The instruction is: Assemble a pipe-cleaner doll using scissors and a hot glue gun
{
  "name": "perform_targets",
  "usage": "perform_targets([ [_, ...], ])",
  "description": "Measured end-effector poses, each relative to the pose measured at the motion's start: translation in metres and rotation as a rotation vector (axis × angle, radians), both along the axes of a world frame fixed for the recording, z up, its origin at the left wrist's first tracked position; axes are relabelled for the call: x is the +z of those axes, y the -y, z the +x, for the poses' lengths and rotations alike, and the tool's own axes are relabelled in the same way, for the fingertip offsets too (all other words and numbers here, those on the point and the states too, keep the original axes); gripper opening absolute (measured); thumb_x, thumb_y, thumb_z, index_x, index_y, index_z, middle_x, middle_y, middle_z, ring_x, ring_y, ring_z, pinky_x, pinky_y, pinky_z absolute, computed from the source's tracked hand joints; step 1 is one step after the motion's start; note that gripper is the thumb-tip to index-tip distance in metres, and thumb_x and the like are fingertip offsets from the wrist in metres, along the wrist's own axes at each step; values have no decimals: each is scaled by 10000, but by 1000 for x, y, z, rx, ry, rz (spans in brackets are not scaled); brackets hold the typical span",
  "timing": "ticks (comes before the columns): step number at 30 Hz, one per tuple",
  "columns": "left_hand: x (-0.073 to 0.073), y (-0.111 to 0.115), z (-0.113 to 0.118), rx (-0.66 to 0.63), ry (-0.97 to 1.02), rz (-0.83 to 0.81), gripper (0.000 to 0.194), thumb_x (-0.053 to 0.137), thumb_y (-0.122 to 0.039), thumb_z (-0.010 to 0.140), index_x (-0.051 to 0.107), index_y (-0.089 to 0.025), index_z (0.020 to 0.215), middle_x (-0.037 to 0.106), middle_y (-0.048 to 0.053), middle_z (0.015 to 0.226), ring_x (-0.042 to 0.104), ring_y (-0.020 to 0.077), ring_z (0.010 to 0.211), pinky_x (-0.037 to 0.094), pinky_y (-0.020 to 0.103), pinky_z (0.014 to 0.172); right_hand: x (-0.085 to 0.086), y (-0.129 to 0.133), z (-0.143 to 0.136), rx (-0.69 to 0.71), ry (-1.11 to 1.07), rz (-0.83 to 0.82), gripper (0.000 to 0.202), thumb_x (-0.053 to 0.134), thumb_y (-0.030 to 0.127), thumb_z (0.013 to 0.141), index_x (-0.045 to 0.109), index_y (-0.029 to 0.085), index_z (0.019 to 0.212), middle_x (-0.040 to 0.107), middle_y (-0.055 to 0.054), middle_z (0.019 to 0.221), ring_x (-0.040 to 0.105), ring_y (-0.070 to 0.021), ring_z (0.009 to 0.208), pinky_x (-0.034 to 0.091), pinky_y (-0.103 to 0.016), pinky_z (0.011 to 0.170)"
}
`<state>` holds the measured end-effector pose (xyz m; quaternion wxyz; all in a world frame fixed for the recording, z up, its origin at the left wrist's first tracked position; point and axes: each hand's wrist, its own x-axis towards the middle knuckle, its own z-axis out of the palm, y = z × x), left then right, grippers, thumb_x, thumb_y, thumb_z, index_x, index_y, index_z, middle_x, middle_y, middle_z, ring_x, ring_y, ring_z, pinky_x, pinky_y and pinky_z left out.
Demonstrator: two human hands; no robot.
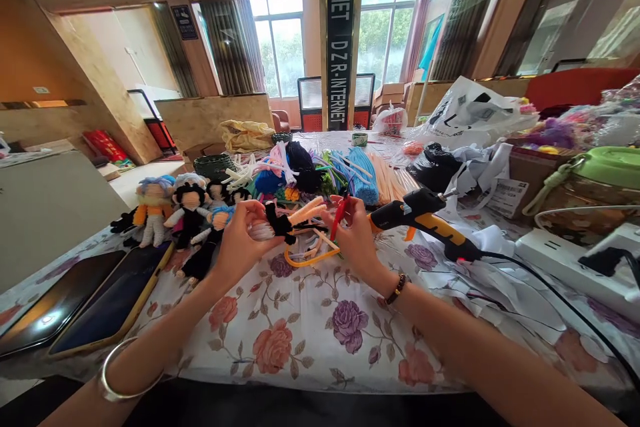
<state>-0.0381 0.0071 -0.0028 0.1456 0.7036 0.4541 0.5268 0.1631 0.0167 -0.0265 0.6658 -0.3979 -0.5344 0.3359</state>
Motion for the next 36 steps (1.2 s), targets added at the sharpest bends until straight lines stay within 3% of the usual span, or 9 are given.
perform_targets([
  [5,5,-5,12,-92,17,54,563,767,-180,573,448,-214,1036,586,18,991,620,157,851,457,275,761,11,6,-2,70,-137,-10,382,751,405,647,500,211,858,637,-16,915,552,-113,683,463,-254,599],
  [10,10,-11,26,-173,36,48,790,834,-205,491,508,-230,1211,593,52,1119,629,171,861,465,312,834,16,6,4,-92,-222,74,385,786,332,601,459,207,760,518,66,667,463,-70,552,396,-206,494],
  [15,12,-13,33,-323,352,-258,468,748,-404,641,670,-165,1035,697,59,866,634,158,757,483,251,680,21,6,10,-143,-219,129,378,786,300,601,446,221,746,518,57,682,457,-78,544,368,-204,440],
  [20,12,-5,31,-359,492,-373,285,767,-370,618,725,-143,784,711,28,760,592,110,639,443,215,604,19,8,8,-96,-249,149,382,805,269,586,460,224,742,525,55,697,474,-83,584,397,-209,496],
  [26,14,4,25,-463,594,-460,264,773,-361,622,749,-149,777,704,29,721,562,100,607,412,211,572,22,12,4,-52,-272,173,319,789,255,628,493,216,739,520,38,713,476,-95,617,406,-231,544],
  [32,19,9,21,-722,665,-540,275,772,-339,643,752,-150,842,711,58,789,614,144,726,450,249,709,26,10,7,-18,-259,118,240,783,269,647,553,228,703,524,24,713,482,-110,631,442,-272,618],
  [36,18,11,22,-855,701,-564,290,820,-334,576,741,-148,784,687,36,726,597,125,714,438,233,726,26,9,6,52,-212,74,250,767,317,670,540,213,679,488,44,663,427,-80,568,399,-226,550],
])
